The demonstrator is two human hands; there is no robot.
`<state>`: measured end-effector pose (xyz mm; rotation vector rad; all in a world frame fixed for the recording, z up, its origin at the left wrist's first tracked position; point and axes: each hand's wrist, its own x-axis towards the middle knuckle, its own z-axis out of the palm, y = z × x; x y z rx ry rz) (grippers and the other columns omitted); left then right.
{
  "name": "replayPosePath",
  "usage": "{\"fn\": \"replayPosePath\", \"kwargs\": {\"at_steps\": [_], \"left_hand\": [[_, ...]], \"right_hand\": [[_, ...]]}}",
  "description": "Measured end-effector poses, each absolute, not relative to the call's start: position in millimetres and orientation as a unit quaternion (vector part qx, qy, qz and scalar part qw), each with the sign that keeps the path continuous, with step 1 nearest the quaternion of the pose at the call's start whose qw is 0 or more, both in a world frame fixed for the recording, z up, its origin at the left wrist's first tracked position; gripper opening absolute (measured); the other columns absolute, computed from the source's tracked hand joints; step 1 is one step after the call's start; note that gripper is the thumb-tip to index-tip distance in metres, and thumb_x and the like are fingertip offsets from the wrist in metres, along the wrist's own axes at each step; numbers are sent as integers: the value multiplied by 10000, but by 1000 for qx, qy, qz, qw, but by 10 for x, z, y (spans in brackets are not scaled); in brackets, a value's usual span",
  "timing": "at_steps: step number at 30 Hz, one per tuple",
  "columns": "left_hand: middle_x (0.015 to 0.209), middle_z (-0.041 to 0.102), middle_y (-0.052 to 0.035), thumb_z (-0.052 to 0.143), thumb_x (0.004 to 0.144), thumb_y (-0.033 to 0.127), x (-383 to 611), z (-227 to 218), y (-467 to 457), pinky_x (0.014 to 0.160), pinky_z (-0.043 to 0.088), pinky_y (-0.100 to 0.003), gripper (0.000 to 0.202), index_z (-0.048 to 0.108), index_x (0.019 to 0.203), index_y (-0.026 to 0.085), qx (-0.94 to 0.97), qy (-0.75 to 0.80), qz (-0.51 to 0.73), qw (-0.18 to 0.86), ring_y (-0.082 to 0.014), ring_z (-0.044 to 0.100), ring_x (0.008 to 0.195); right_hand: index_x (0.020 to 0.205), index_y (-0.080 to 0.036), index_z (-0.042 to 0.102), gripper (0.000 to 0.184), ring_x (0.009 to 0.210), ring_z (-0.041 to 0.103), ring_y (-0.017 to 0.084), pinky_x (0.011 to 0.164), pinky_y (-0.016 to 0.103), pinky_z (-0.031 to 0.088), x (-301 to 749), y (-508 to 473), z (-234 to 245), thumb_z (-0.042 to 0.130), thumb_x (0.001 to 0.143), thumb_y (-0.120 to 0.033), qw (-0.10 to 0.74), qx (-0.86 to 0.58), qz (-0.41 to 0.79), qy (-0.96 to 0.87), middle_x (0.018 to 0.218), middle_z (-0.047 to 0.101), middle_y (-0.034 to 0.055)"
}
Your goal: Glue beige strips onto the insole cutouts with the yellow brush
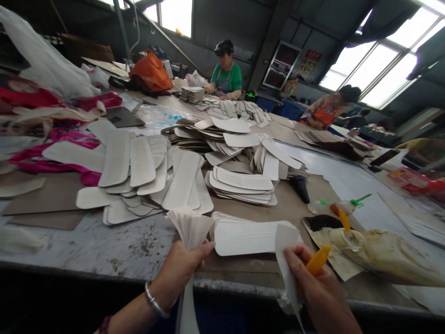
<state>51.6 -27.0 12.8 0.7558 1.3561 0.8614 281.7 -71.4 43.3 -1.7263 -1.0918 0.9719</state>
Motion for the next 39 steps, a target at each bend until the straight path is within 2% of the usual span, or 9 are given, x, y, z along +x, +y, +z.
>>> {"fn": "replayPosePath", "kwargs": {"at_steps": [3,8,12,15,19,22,32,39], "left_hand": [[494,510,33,717,489,480,565,87,-191,503,347,-257,439,598,724,128,344,598,358,629,-120,426,473],[449,478,34,664,518,448,605,-12,-81,489,323,-263,349,587,646,133,371,602,340,620,-122,419,453],[452,513,9,644,529,441,564,-24,3,515,341,-272,320,593,612,136,374,605,327,622,-138,455,482],[447,517,9,631,522,442,539,-8,69,499,334,-268,325,597,619,133,365,609,316,630,-134,447,466],[466,528,10,622,516,442,541,-4,124,501,338,-264,367,612,691,119,350,614,307,637,-138,459,480],[460,519,8,616,517,436,554,-22,131,503,336,-263,345,605,656,120,340,615,297,647,-137,456,483],[464,519,5,602,520,418,565,-49,174,497,341,-263,293,590,604,138,334,624,275,651,-137,451,476],[391,449,28,626,446,473,620,-14,252,443,283,-252,318,519,490,177,368,646,250,620,-116,390,418]], "right_hand": [[680,-196,556,345,483,401,98,446,201,335,2902,-727,391,580,766,-529,366,-695,386,-484,561,455,-48],[700,-218,552,237,561,480,131,559,225,411,2790,-517,296,506,821,-416,245,-637,370,-630,604,510,-36],[700,-214,504,181,598,475,127,579,219,378,2606,-226,361,444,848,-299,135,-587,408,-686,645,533,-31],[664,-196,491,184,589,447,119,569,217,346,2477,20,428,472,820,-292,71,-583,425,-689,638,524,-22],[634,-190,476,197,559,399,111,530,218,302,2358,272,411,483,796,-302,47,-589,435,-679,609,482,-23],[603,-192,461,213,546,383,108,511,216,282,2316,365,348,479,787,-300,38,-585,449,-674,591,462,-24],[727,-178,630,202,646,518,155,579,222,339,2267,434,326,487,784,-309,-23,-614,402,-679,686,602,22],[763,-178,658,191,654,562,157,577,231,330,2255,420,279,492,792,-267,-37,-611,376,-696,714,648,31]]}}
